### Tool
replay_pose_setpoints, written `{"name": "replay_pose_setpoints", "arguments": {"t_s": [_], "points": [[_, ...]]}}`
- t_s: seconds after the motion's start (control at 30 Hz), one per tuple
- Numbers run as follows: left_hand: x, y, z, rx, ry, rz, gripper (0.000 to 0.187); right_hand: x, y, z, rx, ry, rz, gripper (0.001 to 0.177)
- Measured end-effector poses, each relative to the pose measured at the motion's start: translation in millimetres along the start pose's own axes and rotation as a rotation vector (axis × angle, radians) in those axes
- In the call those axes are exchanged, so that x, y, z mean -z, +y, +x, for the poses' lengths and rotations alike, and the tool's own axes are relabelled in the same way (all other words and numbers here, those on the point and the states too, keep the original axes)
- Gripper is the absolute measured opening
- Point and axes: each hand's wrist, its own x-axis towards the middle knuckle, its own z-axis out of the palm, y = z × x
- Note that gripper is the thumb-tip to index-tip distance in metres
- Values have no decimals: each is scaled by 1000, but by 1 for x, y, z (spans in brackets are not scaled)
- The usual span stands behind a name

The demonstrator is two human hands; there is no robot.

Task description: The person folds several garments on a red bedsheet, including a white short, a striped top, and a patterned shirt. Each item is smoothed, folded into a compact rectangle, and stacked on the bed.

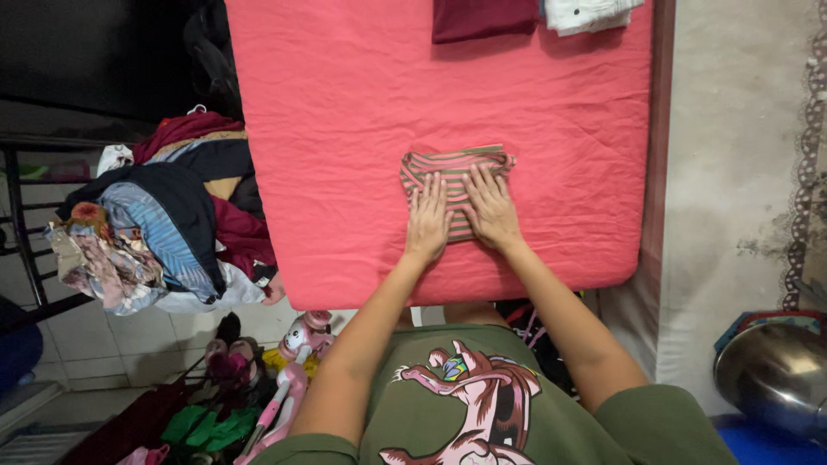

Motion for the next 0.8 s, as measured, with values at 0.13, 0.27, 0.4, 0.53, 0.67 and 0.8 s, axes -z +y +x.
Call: {"name": "replay_pose_setpoints", "arguments": {"t_s": [0.13, 0.27, 0.4, 0.53, 0.67, 0.8], "points": [[-2, -10, -10, 159, 185, 48, 71, 5, 10, -9, -111, 102, -47, 67], [-7, -7, -8, 408, 403, -99, 77, -3, 9, -13, -415, 408, 147, 69], [-9, -14, 13, 745, 513, -457, 72, -25, 24, -2, -781, 517, 457, 67], [0, -37, 27, 881, 189, -736, 57, -38, 56, 7, -851, 411, 924, 66], [3, -52, 30, 705, 58, -833, 39, -37, 73, 7, -748, 69, 939, 47], [9, -46, 34, 343, 62, -1053, 34, -21, 54, 9, -478, 144, 967, 43]]}}
